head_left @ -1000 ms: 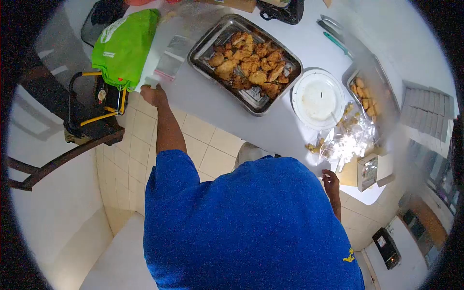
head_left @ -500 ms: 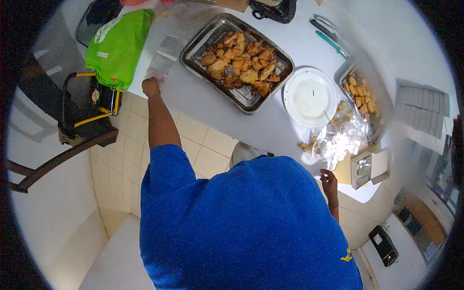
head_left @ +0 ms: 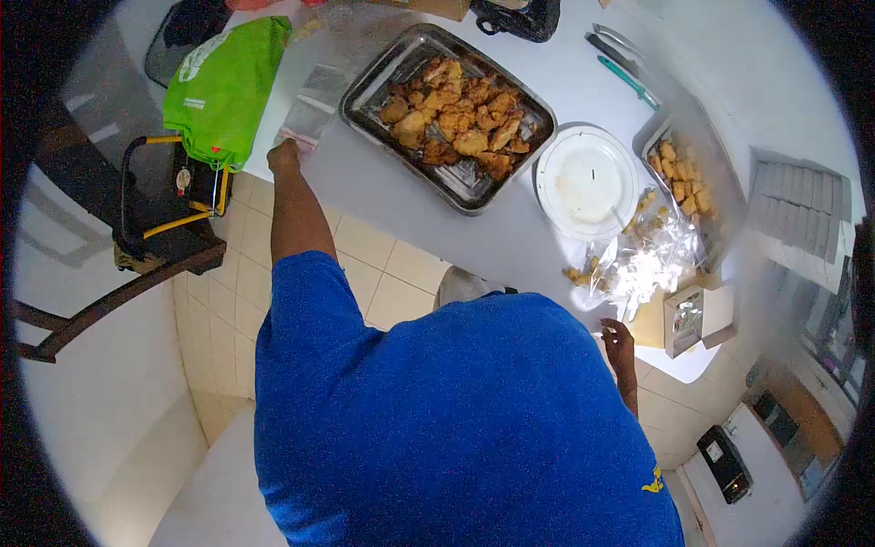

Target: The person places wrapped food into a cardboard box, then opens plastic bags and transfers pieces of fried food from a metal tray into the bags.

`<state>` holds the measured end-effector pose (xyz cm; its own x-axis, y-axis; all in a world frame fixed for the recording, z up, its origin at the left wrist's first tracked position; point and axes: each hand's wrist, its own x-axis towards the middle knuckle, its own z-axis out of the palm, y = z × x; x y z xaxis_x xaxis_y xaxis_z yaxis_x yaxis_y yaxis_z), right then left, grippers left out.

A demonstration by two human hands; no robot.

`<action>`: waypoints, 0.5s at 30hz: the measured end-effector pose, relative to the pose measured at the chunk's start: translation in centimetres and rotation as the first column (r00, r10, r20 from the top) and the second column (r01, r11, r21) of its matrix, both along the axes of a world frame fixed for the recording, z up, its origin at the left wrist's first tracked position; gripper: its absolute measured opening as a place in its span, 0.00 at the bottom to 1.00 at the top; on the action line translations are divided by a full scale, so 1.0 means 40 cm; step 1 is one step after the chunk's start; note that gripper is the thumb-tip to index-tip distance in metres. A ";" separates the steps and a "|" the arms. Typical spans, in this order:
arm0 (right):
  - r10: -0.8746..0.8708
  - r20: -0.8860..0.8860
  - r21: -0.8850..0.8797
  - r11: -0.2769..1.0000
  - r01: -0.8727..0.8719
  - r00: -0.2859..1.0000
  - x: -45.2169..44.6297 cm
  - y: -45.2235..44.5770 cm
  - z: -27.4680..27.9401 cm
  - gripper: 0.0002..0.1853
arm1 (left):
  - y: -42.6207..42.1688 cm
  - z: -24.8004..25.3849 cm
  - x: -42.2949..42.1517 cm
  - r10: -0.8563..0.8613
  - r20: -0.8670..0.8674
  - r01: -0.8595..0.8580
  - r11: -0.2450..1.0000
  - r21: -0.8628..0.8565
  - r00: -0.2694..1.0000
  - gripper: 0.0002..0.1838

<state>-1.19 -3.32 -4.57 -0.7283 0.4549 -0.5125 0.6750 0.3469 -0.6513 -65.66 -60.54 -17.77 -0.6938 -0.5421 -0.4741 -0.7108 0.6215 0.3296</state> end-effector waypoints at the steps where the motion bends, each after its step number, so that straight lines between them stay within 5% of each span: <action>1: -0.022 0.002 -0.008 1.000 0.022 1.000 0.000 0.002 -0.003 0.09 | 0.015 0.029 0.022 0.053 -0.057 -0.051 0.998 0.025 0.997 0.26; 3: -0.070 0.011 -0.025 0.997 0.071 0.997 0.009 0.000 -0.011 0.09 | 0.035 0.073 0.049 0.156 -0.166 -0.144 0.986 0.083 0.974 0.26; 6: -0.050 0.021 -0.023 0.998 0.050 0.999 0.023 -0.008 -0.023 0.09 | 0.029 0.104 0.038 -0.176 -0.079 0.150 0.954 -0.261 0.981 0.27; 11: -0.053 0.035 -0.049 0.997 0.055 0.998 0.005 -0.019 -0.013 0.09 | -0.008 0.105 0.055 -0.369 -0.198 0.298 0.901 -0.314 0.908 0.25; 14: -0.029 0.023 -0.023 0.999 0.029 0.999 0.006 -0.007 -0.027 0.09 | -0.068 0.046 0.037 -0.668 -0.157 0.542 0.700 -0.465 0.727 0.23; 15: -0.016 0.025 -0.006 1.000 0.016 1.000 0.009 -0.004 -0.032 0.09 | -0.066 0.050 0.044 -0.671 -0.234 0.551 0.723 -0.418 0.703 0.22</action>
